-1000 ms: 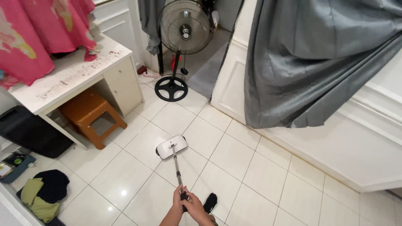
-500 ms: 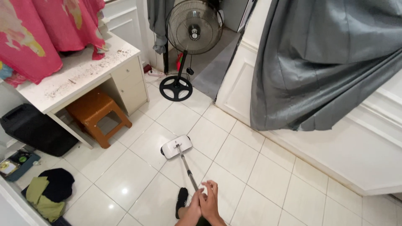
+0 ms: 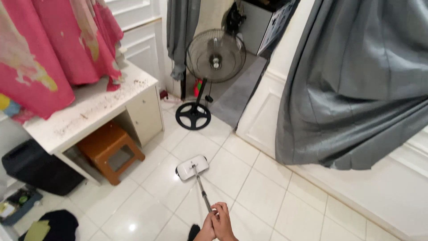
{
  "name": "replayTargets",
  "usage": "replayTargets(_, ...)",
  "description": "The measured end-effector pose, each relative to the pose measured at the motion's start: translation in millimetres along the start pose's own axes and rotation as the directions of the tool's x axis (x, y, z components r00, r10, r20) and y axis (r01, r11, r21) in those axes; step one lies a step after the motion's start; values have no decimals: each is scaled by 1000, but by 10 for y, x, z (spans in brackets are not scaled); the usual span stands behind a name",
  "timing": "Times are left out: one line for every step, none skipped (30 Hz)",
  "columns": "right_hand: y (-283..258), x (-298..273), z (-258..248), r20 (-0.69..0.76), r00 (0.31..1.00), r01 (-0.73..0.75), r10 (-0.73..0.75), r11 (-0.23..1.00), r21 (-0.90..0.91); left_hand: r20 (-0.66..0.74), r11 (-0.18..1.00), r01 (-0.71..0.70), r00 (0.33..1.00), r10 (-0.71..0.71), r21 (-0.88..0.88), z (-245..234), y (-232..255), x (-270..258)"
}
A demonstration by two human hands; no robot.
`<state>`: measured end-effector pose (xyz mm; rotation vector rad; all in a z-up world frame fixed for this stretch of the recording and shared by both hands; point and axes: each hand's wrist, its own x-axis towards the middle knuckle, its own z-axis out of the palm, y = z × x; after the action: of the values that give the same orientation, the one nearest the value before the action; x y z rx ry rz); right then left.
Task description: Mopping a tiled floor with a flat mop.
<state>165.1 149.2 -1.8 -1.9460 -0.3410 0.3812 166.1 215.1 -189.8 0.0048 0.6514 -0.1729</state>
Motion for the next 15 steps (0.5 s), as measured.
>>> replayTargets(-45, 160, 16, -6, 1000, 30, -30, 1000, 2, 31, 1000, 2, 1000, -2, 5, 89, 124, 67)
replayTargets(-74, 224, 38, -7, 999, 47, -47, 999, 5, 50, 1000, 7, 999, -8, 5, 105, 182, 60)
replayTargets(-100, 325, 45, -7, 999, 45, -45, 999, 7, 47, 1000, 7, 999, -7, 6, 190, 272, 142)
replayTargets(-132, 464, 63, -9, 997, 82, -82, 997, 4, -14, 999, -10, 1000, 10, 41, 295, 399, 249)
replayTargets(-161, 601, 79, -11, 993, 118, -118, 993, 0, -75, 997, -25, 997, 31, 77, 398, 523, 356)
replayTargets(-171, 745, 101, -16, 992, 122, -121, 993, 0, -71, 996, -24, 997, 30, 82, 492, 610, 406)
replayTargets(-176, 891, 123, -26, 991, 130, -130, 991, 14, -1, 997, -15, 1000, 15, 77, 584, 695, 460)
replayTargets(-160, 995, 125, -35, 991, 133, -132, 991, 24, 66, 998, 1, 998, -5, 67, 648, 722, 503)
replayTargets(-199, 1088, 128, -38, 991, 130, -129, 991, 20, 67, 998, 6, 998, -11, 66, 715, 814, 577)
replayTargets(-243, 1195, 123, -50, 992, 118, -116, 992, 50, 70, 995, 49, 996, -55, 88, 799, 910, 664)
replayTargets(-285, 1304, 121, -61, 993, 108, -103, 991, 81, 73, 990, 90, 992, -99, 110, 882, 1007, 752)
replayTargets(-295, 1389, 118, -61, 993, 102, -97, 992, 77, 70, 990, 96, 992, -104, 106, 894, 1039, 825)
replayTargets(-306, 1476, 117, -94, 986, 144, -138, 988, 60, 68, 987, 91, 993, -100, 131, 907, 1074, 900)
replayTargets(-332, 1601, 131, -127, 975, 190, -183, 981, 43, 69, 984, 82, 993, -94, 158, 944, 1152, 988)
replayTargets(-289, 1632, 155, -127, 975, 188, -182, 981, 41, 69, 984, 84, 993, -96, 156, 977, 1182, 1012)
